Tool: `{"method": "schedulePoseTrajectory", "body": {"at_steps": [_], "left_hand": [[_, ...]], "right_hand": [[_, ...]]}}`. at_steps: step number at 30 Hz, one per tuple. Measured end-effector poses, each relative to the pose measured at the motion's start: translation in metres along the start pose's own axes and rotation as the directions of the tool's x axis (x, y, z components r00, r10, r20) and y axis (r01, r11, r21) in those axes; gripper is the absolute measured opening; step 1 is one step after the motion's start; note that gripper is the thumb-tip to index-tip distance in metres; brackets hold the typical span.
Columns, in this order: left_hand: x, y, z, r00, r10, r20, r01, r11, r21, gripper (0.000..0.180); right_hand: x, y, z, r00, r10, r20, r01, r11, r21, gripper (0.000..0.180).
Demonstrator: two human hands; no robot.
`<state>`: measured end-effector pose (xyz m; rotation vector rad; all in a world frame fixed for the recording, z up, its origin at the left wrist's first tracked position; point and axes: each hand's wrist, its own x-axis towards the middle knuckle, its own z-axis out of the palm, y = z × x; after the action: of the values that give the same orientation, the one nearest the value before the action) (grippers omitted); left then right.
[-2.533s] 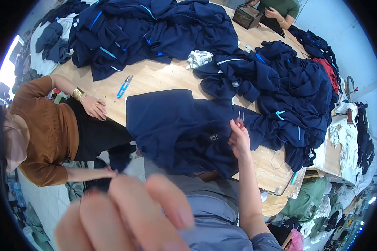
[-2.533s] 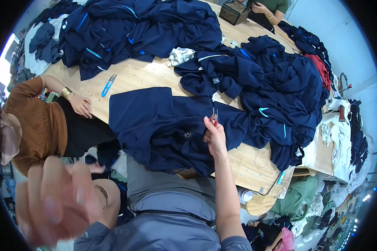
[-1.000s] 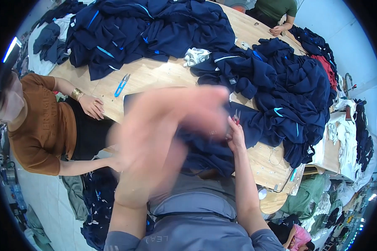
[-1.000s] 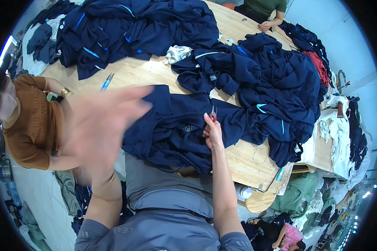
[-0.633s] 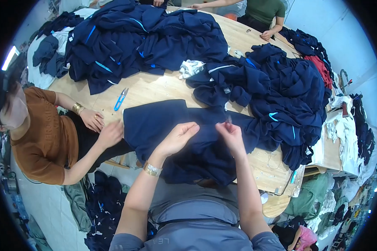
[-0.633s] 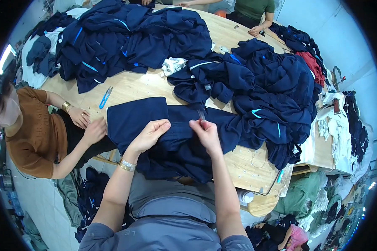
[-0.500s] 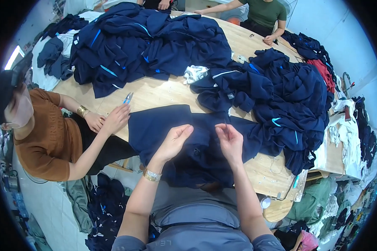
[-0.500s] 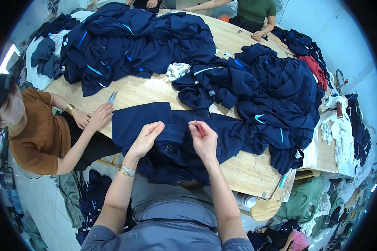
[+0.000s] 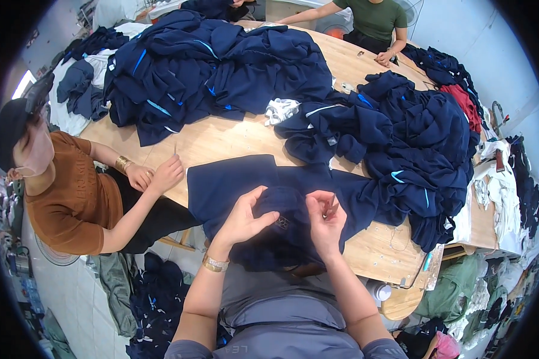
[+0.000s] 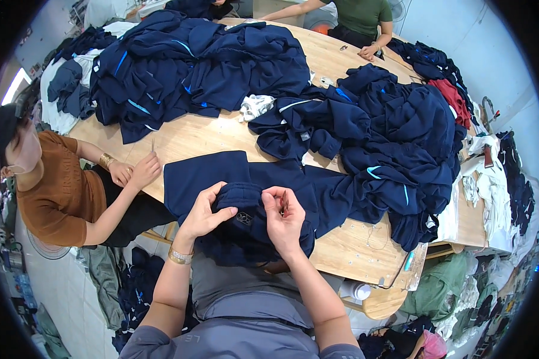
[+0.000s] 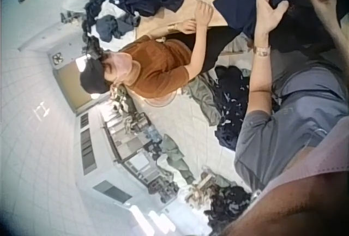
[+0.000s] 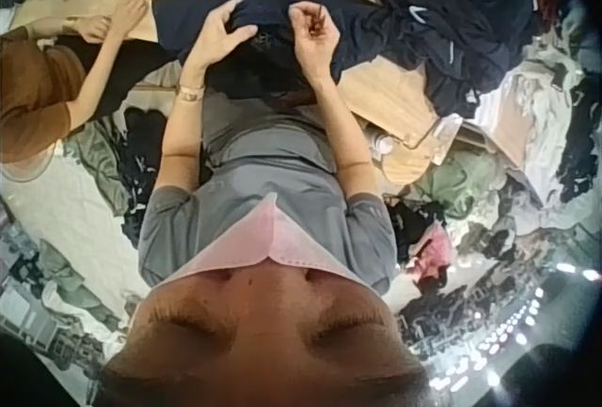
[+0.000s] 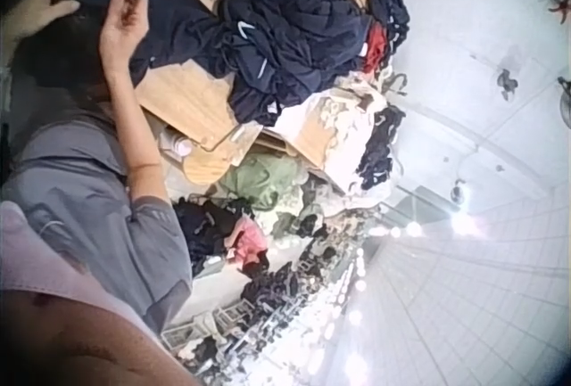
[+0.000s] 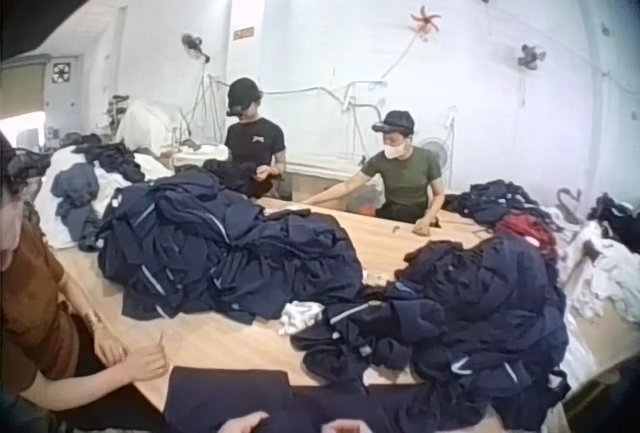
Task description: The recorder is trimming excess threads from blue garments using thread snips in a factory setting.
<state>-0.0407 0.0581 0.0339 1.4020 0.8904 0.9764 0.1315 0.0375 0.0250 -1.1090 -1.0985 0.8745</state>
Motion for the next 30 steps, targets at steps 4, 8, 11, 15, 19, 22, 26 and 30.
{"method": "schedulePoseTrajectory", "body": {"at_steps": [4,8,11,15,19,22,26,30], "left_hand": [[-0.003,0.001,0.002,1.0,0.009,0.005,-0.009,1.0,0.022,0.024],[-0.004,0.001,0.004,0.999,0.026,0.032,-0.03,0.99,0.136,0.028],[-0.006,0.003,0.002,0.997,-0.057,0.047,0.056,0.998,0.021,0.029],[-0.007,0.004,-0.002,0.996,-0.087,0.021,0.087,0.996,0.018,0.031],[-0.008,0.007,-0.003,0.991,-0.125,0.052,0.131,0.982,-0.133,0.031],[-0.007,-0.003,-0.003,0.995,-0.083,0.056,0.088,0.992,-0.087,0.027],[-0.007,0.001,0.0,0.993,-0.108,0.041,0.109,0.994,-0.029,0.023],[-0.009,0.006,0.0,0.983,-0.181,0.029,0.183,0.976,-0.121,0.025]], "right_hand": [[-0.004,0.002,0.001,0.984,-0.044,0.171,0.061,0.994,-0.092,0.01],[-0.002,0.012,0.004,0.851,-0.364,0.379,0.487,0.817,-0.309,0.016],[-0.003,0.003,0.008,0.973,-0.135,0.185,0.18,0.951,-0.252,0.011],[0.005,0.004,0.0,0.994,-0.002,0.113,0.008,0.999,-0.052,0.008],[0.002,-0.004,0.003,0.947,-0.019,0.321,0.068,0.988,-0.142,0.012],[0.001,0.0,0.01,0.889,-0.189,0.418,0.271,0.951,-0.147,0.014],[0.006,0.005,0.006,0.824,-0.312,0.473,0.475,0.836,-0.275,0.009],[0.006,0.006,0.007,0.987,0.034,0.157,-0.03,0.999,-0.028,0.007]]}}
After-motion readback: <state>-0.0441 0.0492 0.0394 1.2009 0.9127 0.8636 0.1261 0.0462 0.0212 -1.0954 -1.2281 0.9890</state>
